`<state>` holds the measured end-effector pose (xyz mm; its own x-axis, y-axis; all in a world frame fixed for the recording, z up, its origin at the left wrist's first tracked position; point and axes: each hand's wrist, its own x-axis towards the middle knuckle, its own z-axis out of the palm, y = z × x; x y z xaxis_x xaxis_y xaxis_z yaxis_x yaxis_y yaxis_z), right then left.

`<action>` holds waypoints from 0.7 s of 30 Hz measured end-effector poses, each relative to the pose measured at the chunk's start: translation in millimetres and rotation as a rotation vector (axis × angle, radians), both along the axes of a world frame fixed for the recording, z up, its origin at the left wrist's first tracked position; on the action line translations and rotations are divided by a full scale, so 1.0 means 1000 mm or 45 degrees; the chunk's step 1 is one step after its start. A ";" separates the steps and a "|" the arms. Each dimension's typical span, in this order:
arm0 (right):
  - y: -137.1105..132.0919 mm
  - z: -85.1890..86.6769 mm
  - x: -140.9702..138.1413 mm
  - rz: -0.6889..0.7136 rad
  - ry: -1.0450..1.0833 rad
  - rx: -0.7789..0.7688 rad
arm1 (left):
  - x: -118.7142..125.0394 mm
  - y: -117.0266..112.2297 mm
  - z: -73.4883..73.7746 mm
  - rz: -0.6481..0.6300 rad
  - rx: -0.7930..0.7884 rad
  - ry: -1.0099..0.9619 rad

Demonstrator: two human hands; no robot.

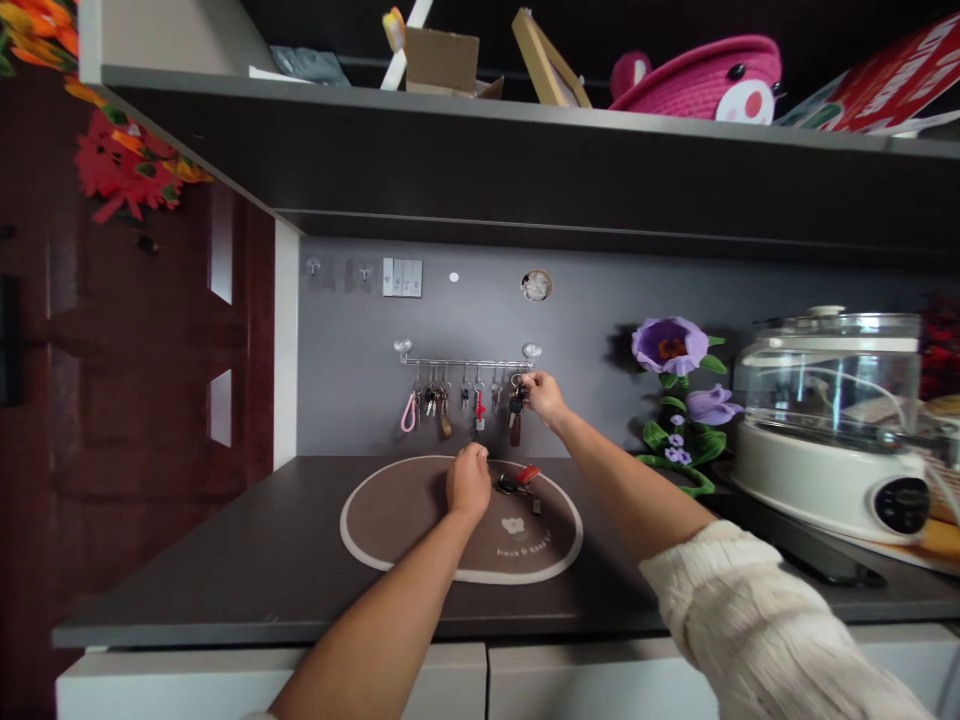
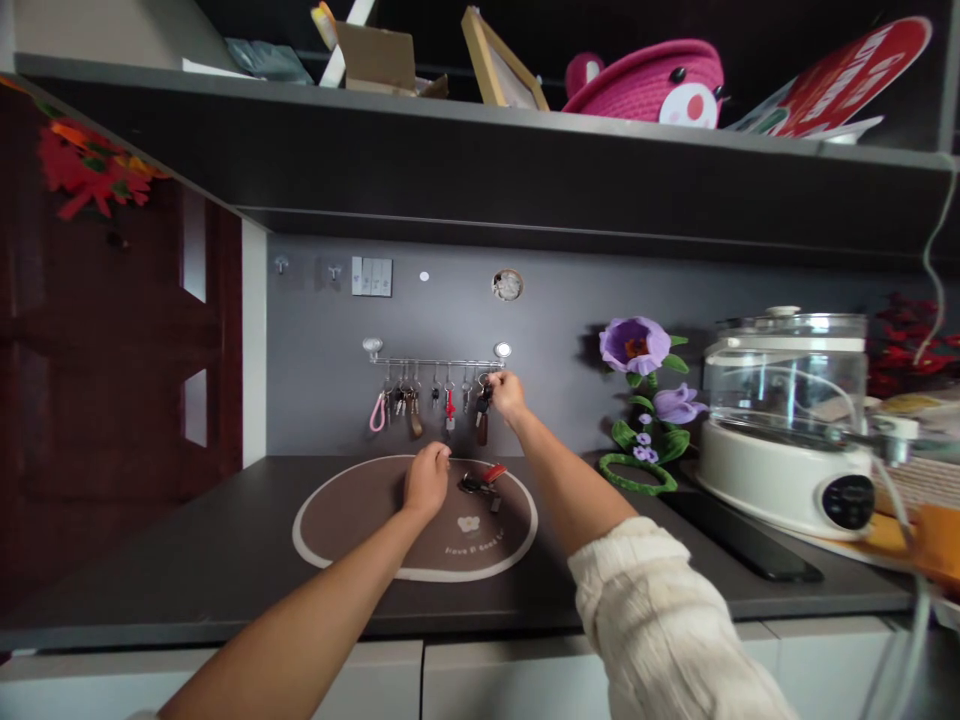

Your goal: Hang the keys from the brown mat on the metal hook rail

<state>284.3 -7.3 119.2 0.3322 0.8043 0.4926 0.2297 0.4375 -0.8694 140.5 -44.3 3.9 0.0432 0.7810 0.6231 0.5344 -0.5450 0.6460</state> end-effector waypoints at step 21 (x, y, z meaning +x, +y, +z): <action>0.043 -0.015 -0.004 -0.540 -0.241 -0.014 | 0.001 -0.002 0.003 0.053 -0.068 0.059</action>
